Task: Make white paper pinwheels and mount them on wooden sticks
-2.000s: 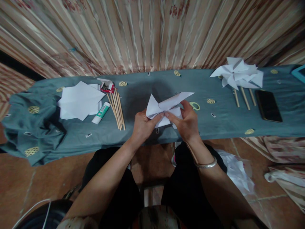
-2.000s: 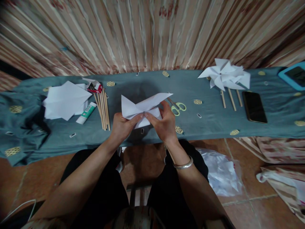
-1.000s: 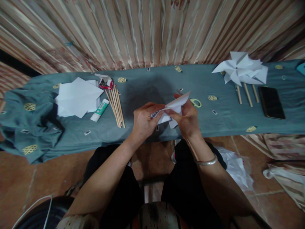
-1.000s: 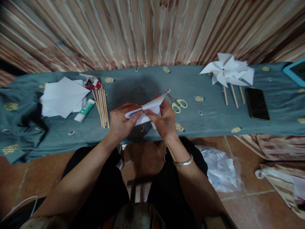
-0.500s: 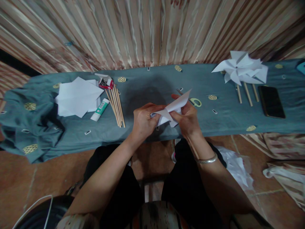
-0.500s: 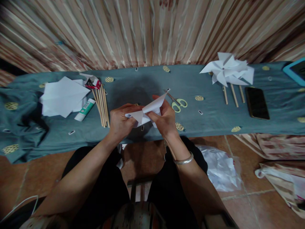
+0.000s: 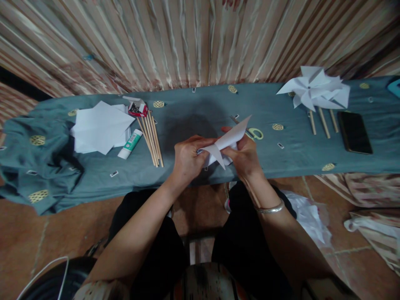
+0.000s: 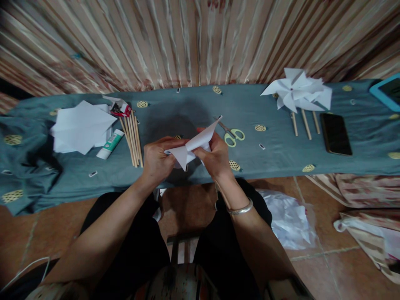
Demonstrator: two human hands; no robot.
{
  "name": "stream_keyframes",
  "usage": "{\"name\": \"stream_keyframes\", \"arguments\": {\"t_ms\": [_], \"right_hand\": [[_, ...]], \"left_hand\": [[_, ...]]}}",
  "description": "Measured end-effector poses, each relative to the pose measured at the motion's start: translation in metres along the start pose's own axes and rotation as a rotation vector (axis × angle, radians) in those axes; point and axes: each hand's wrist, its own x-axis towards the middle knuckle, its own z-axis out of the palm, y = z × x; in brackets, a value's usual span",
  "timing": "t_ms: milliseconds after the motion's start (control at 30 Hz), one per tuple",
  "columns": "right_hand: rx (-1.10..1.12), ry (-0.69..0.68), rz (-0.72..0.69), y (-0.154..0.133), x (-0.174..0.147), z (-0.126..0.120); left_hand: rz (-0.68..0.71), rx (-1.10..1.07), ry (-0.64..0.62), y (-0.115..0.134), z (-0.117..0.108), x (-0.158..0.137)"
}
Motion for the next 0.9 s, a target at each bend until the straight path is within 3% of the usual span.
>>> {"name": "stream_keyframes", "arguments": {"t_ms": [900], "right_hand": [[0.038, 0.0, 0.041, 0.0068, 0.0003, 0.0015]], "left_hand": [[0.013, 0.034, -0.013, -0.0024, -0.0004, -0.001]]}}
